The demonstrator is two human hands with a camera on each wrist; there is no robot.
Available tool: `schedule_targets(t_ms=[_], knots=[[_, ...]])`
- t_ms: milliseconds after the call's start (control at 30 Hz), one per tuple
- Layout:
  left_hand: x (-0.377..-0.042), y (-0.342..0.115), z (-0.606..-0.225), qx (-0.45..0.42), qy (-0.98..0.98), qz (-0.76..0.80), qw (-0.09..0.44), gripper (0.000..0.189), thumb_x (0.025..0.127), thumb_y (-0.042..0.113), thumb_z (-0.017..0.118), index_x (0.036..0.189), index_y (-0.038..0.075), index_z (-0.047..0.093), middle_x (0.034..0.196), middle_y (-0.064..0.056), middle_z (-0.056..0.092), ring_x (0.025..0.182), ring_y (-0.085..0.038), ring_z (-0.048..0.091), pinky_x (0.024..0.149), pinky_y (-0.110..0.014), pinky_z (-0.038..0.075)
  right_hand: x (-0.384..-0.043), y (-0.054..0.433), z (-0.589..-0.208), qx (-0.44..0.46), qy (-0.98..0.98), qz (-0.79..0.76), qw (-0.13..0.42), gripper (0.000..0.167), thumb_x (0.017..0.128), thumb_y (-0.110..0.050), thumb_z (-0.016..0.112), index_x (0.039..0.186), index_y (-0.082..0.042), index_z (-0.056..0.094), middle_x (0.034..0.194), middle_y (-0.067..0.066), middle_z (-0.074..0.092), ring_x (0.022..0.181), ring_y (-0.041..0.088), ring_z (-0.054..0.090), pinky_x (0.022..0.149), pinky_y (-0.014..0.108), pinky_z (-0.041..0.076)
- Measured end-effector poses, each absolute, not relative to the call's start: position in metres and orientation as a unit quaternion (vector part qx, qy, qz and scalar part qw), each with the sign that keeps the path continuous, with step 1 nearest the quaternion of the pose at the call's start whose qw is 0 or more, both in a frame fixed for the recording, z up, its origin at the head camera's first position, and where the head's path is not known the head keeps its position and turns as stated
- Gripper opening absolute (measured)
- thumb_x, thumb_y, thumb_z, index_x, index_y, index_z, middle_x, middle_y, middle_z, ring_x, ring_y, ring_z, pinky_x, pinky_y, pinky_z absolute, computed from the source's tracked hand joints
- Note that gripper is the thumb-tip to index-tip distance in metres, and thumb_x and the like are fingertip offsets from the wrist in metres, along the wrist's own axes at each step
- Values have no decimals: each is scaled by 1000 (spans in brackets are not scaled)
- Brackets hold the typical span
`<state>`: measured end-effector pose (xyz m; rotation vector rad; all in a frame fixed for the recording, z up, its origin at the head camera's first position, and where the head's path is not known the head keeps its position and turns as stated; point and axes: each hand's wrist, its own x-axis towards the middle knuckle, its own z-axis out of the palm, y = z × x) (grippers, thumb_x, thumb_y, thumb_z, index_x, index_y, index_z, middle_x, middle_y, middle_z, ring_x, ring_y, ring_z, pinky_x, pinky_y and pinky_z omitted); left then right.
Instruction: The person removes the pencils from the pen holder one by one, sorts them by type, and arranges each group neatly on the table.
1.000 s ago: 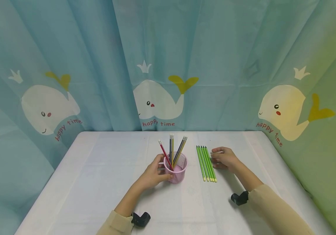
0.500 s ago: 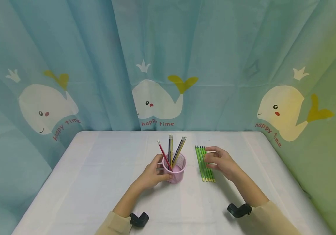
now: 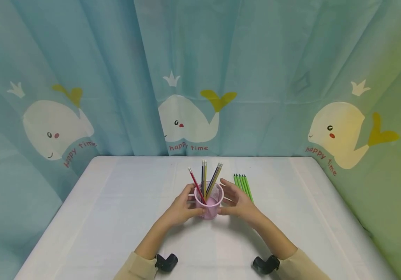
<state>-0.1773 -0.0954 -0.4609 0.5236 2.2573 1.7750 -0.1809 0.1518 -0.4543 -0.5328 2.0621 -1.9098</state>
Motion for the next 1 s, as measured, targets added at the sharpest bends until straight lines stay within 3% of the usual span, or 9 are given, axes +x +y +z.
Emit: schedule_targets(t_ms=[300,433,633,1000], knots=[[-177,-100,-457,192,773,594,116,72,86,16,79,143,6,36,143,-21,46,129,-43,52,106,-49,49,-182,135,-462,-212,707,-664,120,92,77,-5,83,154,-9,32,153,17,43,141,38,41,115,52,36],[-181,-101,-455,167,785,592,76,59,95,27,69,142,6,41,139,-19,52,125,-39,56,101,-48,53,-182,133,-461,-207,710,-664,114,89,75,-2,82,152,-7,36,151,19,45,139,38,44,115,53,36],[-189,-102,-448,124,776,617,-24,37,99,25,64,130,6,56,127,-12,61,115,-31,64,94,-43,57,-183,130,-460,-188,722,-657,109,88,73,0,83,149,-6,40,148,19,48,137,38,46,114,50,39],[-196,-96,-447,127,778,614,-23,19,95,20,68,108,5,66,120,-10,67,114,-31,65,97,-44,56,-183,130,-461,-181,727,-653,108,85,74,0,83,148,-7,43,148,16,49,137,38,47,113,50,40]])
